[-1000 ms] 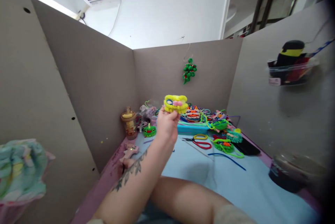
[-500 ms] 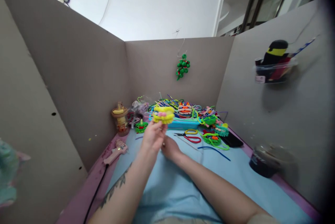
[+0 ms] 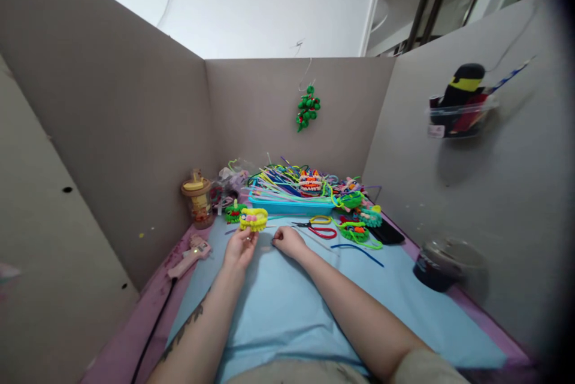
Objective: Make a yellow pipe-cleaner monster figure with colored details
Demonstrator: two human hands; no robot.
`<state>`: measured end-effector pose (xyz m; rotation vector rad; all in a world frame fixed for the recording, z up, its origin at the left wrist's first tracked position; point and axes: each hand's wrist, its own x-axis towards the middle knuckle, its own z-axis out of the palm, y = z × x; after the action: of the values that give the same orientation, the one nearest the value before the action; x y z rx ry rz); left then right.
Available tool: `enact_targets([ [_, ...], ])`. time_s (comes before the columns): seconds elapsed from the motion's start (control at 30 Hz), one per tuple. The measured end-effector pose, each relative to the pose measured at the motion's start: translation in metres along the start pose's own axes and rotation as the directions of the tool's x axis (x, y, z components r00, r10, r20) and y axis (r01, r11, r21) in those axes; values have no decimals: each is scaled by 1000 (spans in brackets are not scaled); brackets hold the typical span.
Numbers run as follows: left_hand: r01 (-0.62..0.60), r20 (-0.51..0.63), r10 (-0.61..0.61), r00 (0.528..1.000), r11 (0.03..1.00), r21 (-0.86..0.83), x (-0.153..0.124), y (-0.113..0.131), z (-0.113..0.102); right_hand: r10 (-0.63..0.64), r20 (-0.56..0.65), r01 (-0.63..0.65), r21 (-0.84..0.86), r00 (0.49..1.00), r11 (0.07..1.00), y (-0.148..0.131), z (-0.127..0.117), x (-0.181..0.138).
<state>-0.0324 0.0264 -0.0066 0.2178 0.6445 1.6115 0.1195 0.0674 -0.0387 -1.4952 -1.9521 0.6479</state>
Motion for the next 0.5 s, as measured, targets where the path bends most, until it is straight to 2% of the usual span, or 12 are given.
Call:
enact_targets([
  [0.1, -3, -2, 3, 1000, 1000, 10, 1, 0, -2, -32, -5, 33, 83, 999, 996, 0, -8, -4],
  [0.17, -5, -1, 5, 1000, 1000, 18, 1, 0, -3, -130, -106, 146, 160, 986, 976, -2, -18, -12],
  [0.2, -2, 0, 2, 1000, 1000, 19, 0, 0, -2, -211, -202, 247, 178, 956, 952, -4, -23, -17],
  [0.27, 10, 9, -10, 1000, 1000, 18, -3, 0, -1, -392, -371, 458, 108, 842, 882, -10, -35, -30],
  [0.33, 23, 27, -23, 999, 1000, 19, -6, 0, 0, -537, -433, 593, -6, 724, 805, -16, -45, -43],
  [0.5, 36, 67, -38, 997, 999, 31, -10, -3, 1, -737, -436, 732, -222, 517, 644, -24, -56, -62],
])
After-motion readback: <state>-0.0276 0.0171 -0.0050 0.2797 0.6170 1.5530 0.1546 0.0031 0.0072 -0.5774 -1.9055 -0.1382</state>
